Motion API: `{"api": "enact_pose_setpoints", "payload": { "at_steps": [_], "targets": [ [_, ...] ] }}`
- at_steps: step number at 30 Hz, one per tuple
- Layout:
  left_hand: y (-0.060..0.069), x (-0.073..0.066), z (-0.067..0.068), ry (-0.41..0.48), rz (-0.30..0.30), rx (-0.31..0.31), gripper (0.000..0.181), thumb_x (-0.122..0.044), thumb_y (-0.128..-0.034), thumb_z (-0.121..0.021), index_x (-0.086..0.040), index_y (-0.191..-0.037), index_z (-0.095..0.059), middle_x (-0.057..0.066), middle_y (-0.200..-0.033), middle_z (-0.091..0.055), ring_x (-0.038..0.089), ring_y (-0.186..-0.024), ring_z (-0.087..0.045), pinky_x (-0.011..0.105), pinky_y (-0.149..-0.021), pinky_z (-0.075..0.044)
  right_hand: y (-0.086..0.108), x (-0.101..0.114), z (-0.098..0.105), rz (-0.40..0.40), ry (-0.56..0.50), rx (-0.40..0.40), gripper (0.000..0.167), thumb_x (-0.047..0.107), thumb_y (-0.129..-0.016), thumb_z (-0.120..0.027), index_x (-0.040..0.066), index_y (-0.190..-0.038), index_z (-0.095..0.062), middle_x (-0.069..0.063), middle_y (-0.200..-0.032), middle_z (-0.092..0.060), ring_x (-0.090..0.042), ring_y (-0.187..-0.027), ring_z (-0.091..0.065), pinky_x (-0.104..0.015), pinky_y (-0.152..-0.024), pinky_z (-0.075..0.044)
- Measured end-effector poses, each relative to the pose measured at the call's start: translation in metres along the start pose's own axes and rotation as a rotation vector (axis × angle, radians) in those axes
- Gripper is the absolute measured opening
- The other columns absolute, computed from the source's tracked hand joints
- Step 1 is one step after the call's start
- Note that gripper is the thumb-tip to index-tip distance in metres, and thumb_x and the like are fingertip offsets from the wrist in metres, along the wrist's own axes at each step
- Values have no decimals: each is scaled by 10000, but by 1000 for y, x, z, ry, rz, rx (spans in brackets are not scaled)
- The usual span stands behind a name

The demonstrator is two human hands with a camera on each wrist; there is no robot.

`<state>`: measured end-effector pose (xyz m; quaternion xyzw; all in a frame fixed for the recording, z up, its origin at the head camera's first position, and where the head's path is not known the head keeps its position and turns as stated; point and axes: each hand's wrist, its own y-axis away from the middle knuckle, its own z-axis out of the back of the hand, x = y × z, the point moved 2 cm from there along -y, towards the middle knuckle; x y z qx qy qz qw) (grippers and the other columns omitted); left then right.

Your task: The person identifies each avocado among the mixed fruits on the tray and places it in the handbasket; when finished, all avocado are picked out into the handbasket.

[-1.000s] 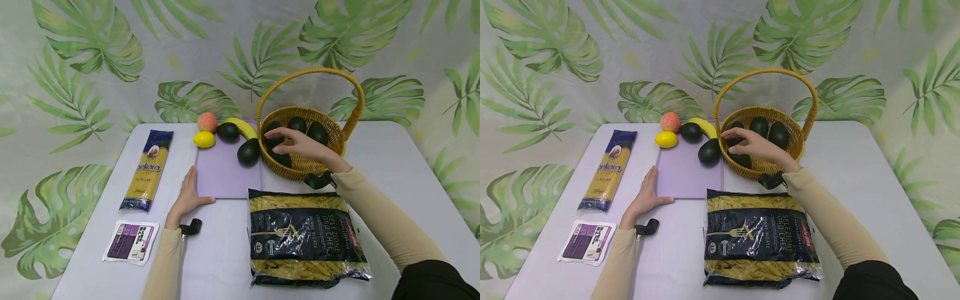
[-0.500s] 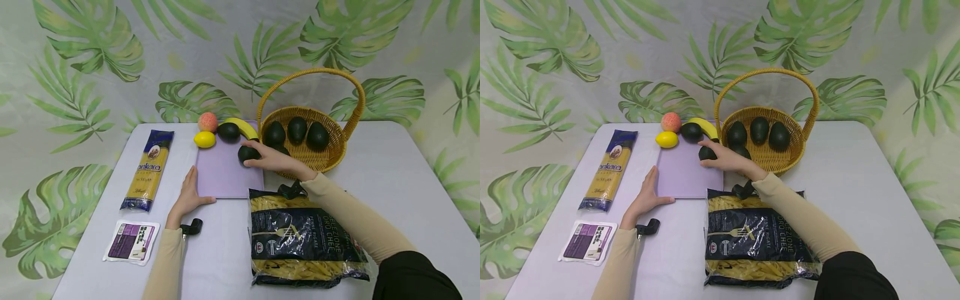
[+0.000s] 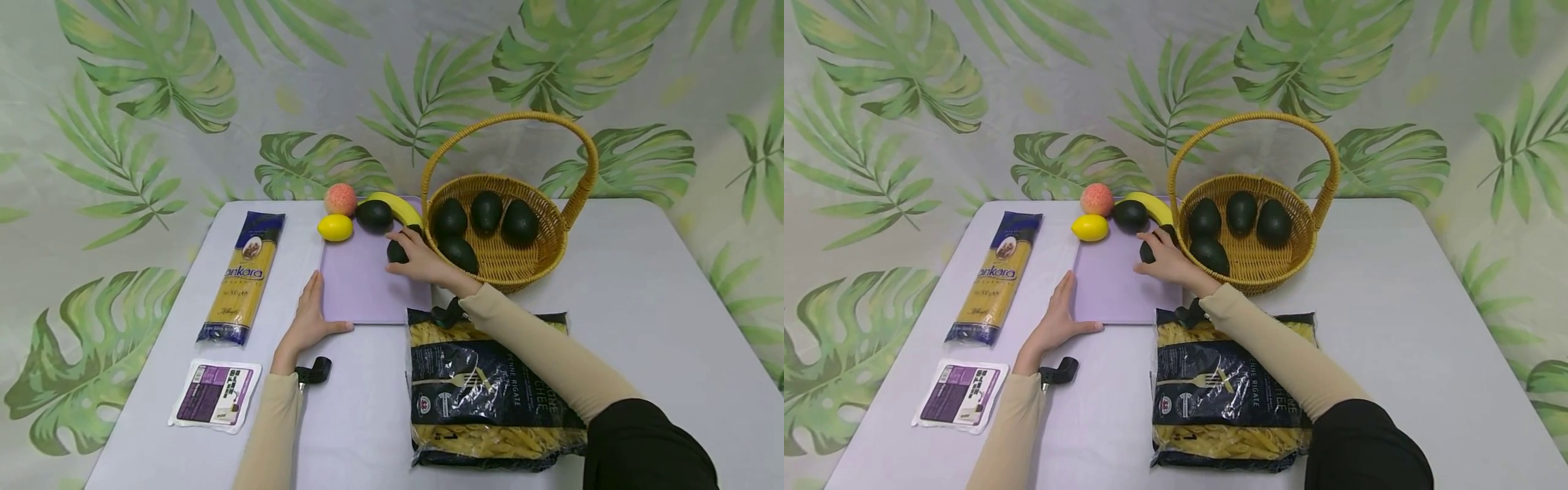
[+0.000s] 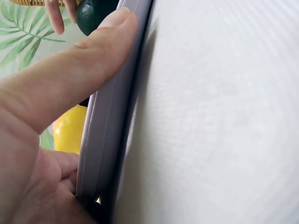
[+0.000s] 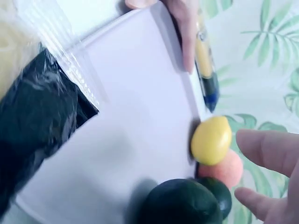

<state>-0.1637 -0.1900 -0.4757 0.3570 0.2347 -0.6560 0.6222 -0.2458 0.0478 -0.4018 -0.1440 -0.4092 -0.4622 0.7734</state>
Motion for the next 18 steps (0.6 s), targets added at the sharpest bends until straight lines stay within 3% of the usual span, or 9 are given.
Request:
{"api": "enact_pose_setpoints", "payload": {
  "at_steps": [6, 14, 18],
  "targets": [
    [-1, 1, 0, -9, -2, 5, 1239, -285, -701, -859, 22, -1511, 27, 199, -1574, 72, 359, -1431, 27, 506, -1136, -71, -5, 3, -3, 68, 93, -7, 558, 177, -902, -651, 38, -1405, -452, -178, -1498, -239, -335, -1330, -325, -457, -1078, -290],
    [-1, 2, 0, -4, 0, 6, 1238, -280, -702, -859, 24, -1510, 28, 201, -1574, 71, 360, -1431, 28, 505, -1136, -69, -20, -2, -7, 69, 183, 8, 545, 151, -887, -670, 83, -1392, -478, -155, -1548, -180, -396, -1324, -343, -480, -1060, -311],
    [-1, 2, 0, -7, -8, 1, 1239, -284, -699, -860, 29, -1509, 23, 204, -1573, 66, 359, -1431, 25, 503, -1137, -68, -29, -3, -8, 44, 177, -19, 501, 143, -871, -691, 107, -1344, -531, -199, -1532, -200, -362, -1371, -264, -483, -1075, -285]
  ]
}}
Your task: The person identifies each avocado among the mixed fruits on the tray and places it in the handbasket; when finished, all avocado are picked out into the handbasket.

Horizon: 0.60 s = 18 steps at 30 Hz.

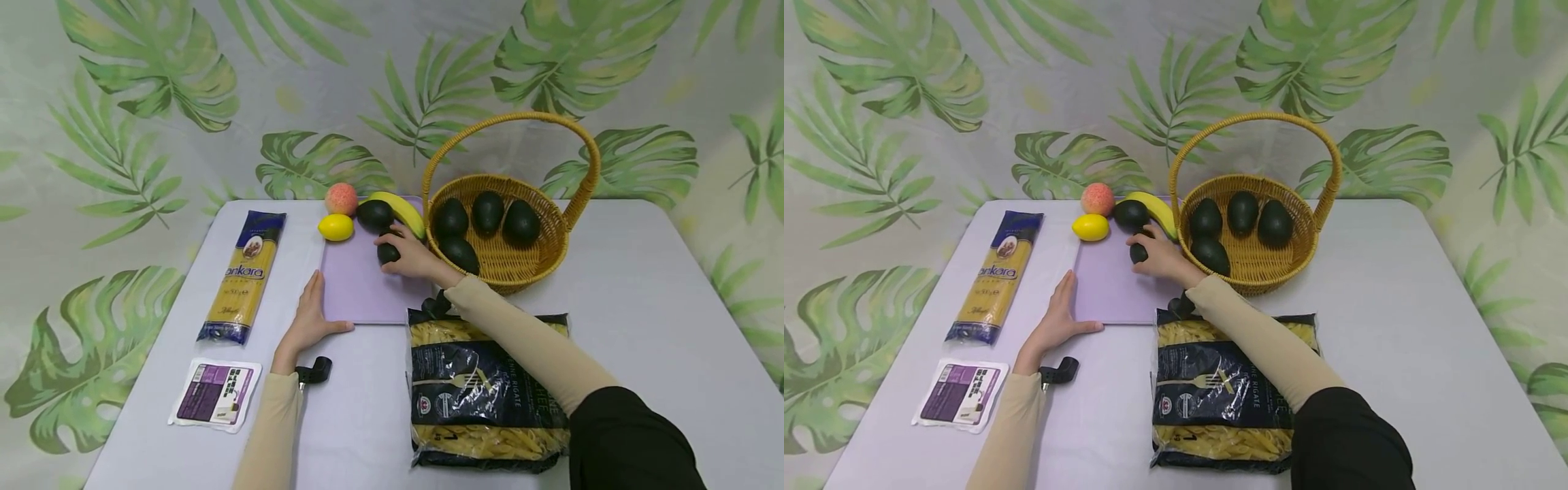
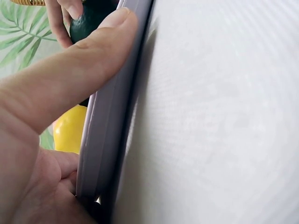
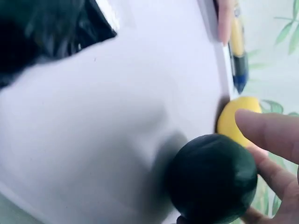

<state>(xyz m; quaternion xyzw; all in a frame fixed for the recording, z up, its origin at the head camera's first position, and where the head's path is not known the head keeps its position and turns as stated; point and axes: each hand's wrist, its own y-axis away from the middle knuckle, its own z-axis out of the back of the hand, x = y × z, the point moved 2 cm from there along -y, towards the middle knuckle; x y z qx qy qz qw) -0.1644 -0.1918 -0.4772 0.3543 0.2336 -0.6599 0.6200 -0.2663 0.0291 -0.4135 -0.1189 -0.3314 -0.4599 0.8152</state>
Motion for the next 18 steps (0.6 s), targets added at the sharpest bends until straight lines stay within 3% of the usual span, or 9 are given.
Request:
{"api": "enact_pose_setpoints", "payload": {
  "at_steps": [3, 7, 11, 18],
  "targets": [
    [0, 0, 0, 0, -1, -1, 1239, -286, -697, -861, 28, -1510, 19, 200, -1574, 64, 356, -1432, 25, 501, -1138, -68, -3, -1, 1, -8, -6, -38, 443, 105, -859, -691, 100, -1285, -571, -219, -1464, -344, -344, -1376, -245, -474, -1076, -281],
    [0, 0, 0, 2, -1, 1, 1239, -290, -697, -860, 27, -1511, 19, 199, -1575, 64, 355, -1432, 28, 504, -1137, -67, -3, -1, 2, 20, -21, -78, 400, 49, -842, -680, 80, -1234, -604, -180, -1311, -538, -329, -1268, -399, -435, -1029, -340],
    [0, 0, 0, 0, 2, 3, 1238, -295, -701, -857, 22, -1512, 24, 199, -1574, 69, 355, -1432, 31, 508, -1136, -67, -1, 0, 3, 73, -86, -100, 401, 29, -829, -691, 75, -1220, -617, -148, -1261, -580, -274, -1153, -504, -394, -983, -384],
    [0, 0, -1, 3, 2, 5, 1239, -291, -702, -856, 20, -1512, 29, 194, -1575, 76, 349, -1433, 37, 505, -1137, -61, 16, 9, 20, 104, -254, -58, 401, 84, -860, -681, 129, -1250, -602, -90, -1342, -518, -255, -1178, -456, -437, -989, -369]
  ]
}}
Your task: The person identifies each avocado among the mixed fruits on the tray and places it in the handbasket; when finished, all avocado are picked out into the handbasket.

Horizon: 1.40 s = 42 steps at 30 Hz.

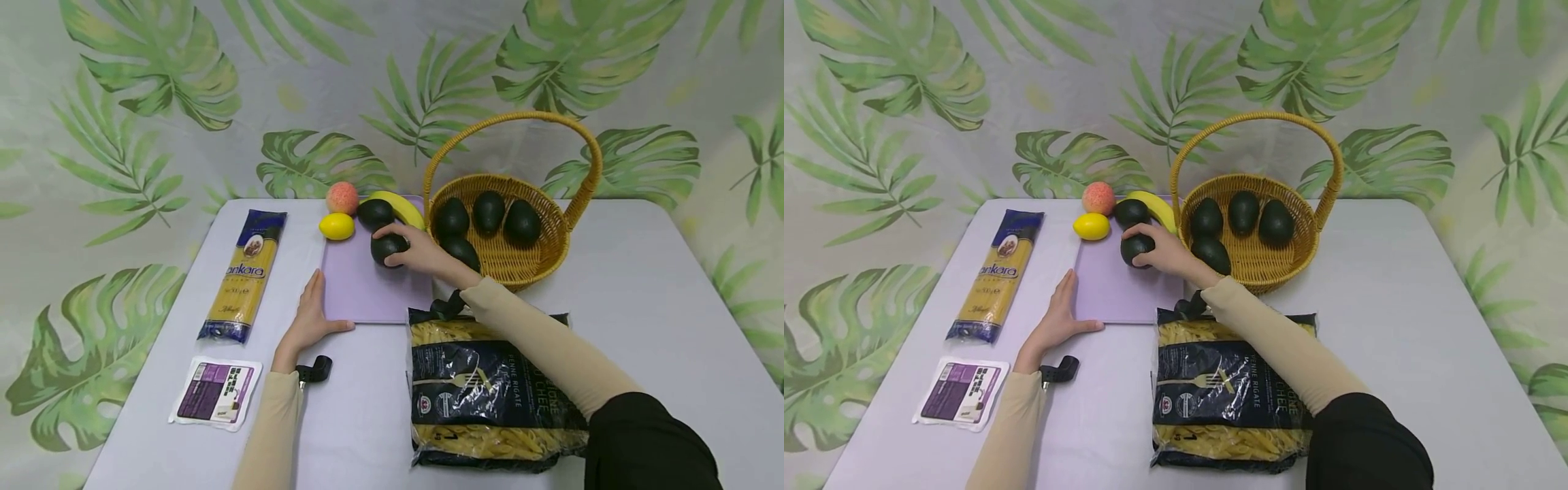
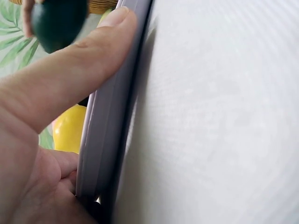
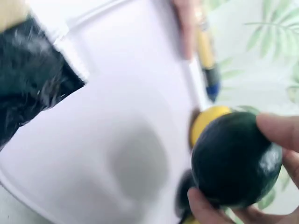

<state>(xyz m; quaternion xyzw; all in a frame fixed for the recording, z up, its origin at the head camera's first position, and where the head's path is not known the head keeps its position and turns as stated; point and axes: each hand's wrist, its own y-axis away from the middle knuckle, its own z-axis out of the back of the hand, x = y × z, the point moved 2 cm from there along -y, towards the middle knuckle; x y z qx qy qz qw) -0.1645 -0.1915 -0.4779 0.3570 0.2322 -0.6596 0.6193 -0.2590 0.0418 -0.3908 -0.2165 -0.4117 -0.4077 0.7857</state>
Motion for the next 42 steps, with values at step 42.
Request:
{"api": "enact_pose_setpoints", "payload": {
  "at_steps": [42],
  "targets": [
    [1, -3, 1, -3, -8, 8, 1234, -264, -707, -854, 38, -1504, 39, 211, -1569, 84, 376, -1426, 42, 525, -1131, -62, 139, -86, 155, -234, -238, -85, 616, 136, -931, -620, 162, -1477, -336, -137, -1499, -183, -326, -1299, -318, -492, -955, -386]
  ]
}}
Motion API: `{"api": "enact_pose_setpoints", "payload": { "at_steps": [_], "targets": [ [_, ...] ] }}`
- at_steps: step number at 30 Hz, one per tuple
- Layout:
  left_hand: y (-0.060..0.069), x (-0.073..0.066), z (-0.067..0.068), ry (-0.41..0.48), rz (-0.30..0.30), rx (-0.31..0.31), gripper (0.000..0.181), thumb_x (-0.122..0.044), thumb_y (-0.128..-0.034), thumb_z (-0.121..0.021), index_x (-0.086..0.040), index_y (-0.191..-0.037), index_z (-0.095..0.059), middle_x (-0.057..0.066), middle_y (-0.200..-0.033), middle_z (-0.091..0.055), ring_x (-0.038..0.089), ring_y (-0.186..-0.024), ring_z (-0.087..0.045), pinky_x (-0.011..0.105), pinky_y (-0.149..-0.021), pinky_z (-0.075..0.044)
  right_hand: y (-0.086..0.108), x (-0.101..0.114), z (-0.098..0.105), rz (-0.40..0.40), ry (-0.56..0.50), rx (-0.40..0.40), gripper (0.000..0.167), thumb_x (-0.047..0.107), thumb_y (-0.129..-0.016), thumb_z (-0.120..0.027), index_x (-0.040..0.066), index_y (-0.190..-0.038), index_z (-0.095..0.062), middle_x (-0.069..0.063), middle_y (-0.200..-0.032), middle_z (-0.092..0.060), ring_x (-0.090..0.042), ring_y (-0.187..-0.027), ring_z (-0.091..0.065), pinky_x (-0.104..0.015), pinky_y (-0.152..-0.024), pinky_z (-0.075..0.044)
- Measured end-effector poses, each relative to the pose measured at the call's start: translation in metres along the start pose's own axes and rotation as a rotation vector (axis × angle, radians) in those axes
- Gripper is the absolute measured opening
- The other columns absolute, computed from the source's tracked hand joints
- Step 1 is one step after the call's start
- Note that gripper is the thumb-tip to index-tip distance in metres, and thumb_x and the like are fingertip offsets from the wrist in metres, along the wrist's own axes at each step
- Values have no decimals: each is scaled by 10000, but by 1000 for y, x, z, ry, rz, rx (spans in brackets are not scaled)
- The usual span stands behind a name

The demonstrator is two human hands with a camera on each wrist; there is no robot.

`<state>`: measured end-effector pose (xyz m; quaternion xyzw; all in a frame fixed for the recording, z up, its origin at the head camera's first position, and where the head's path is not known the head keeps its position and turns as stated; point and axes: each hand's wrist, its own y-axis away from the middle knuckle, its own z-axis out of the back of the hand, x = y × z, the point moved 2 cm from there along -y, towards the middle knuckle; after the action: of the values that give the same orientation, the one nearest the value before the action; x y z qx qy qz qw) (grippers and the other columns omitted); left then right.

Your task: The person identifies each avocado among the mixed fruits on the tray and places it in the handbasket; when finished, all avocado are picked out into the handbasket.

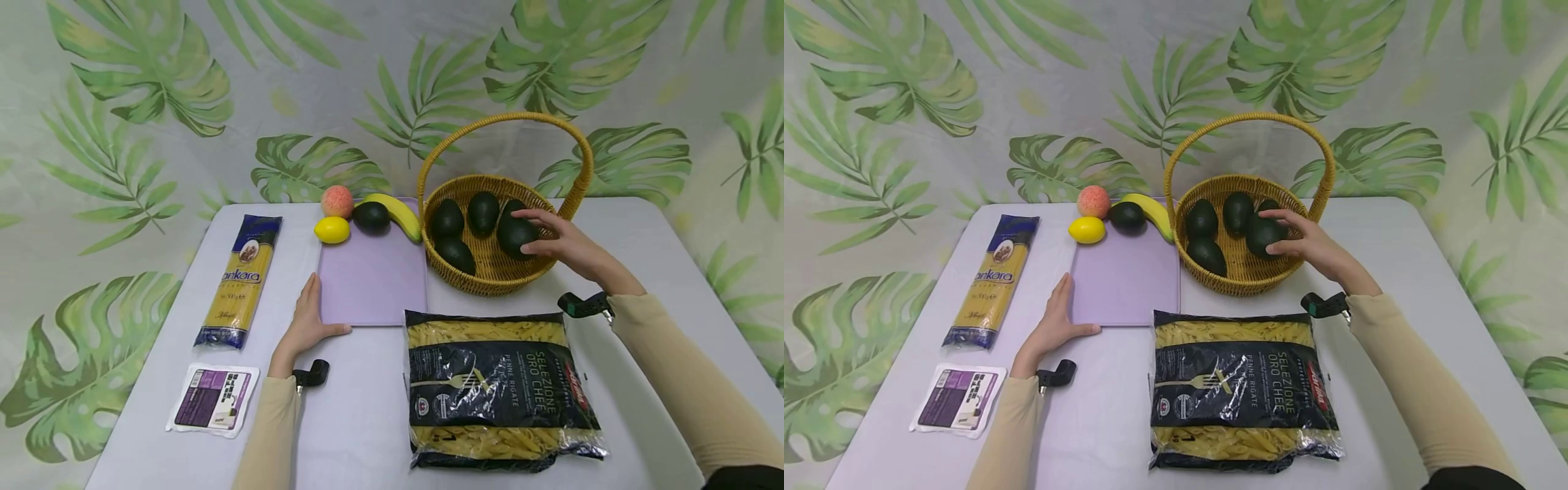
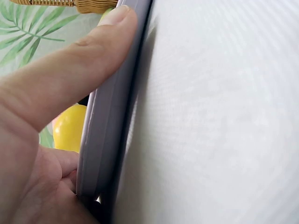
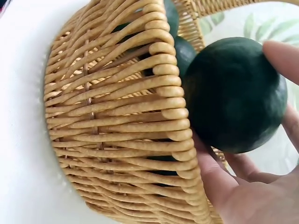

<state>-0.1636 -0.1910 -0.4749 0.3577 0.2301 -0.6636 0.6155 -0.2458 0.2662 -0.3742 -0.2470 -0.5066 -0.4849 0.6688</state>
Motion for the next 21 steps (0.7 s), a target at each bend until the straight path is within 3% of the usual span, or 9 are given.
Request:
{"api": "enact_pose_setpoints", "payload": {
  "at_steps": [10, 16, 21],
  "targets": [
    [0, 1, -1, 2, 0, -8, 1233, -261, -701, -858, 40, -1505, 28, 205, -1572, 77, 362, -1430, 37, 510, -1135, -61, -17, -1, -16, 3, 162, 49, 616, 175, -868, -709, 125, -1420, -441, -176, -1497, -270, -381, -1364, -228, -615, -996, -314],
    [0, 2, -1, -1, -3, -5, 1231, -263, -705, -856, 35, -1506, 30, 200, -1572, 82, 357, -1430, 42, 508, -1136, -58, -26, -4, -23, 6, 277, 95, 607, 187, -865, -713, 115, -1408, -452, -217, -1460, -323, -400, -1339, -270, -624, -988, -315],
    [-1, 2, -2, -6, 1, -3, 1231, -263, -707, -855, 29, -1508, 33, 196, -1573, 88, 355, -1431, 43, 503, -1137, -57, -31, -5, -30, -15, 311, 164, 601, 192, -892, -679, 78, -1417, -411, -239, -1472, -288, -430, -1346, -240, -628, -1011, -289]
  ]
}}
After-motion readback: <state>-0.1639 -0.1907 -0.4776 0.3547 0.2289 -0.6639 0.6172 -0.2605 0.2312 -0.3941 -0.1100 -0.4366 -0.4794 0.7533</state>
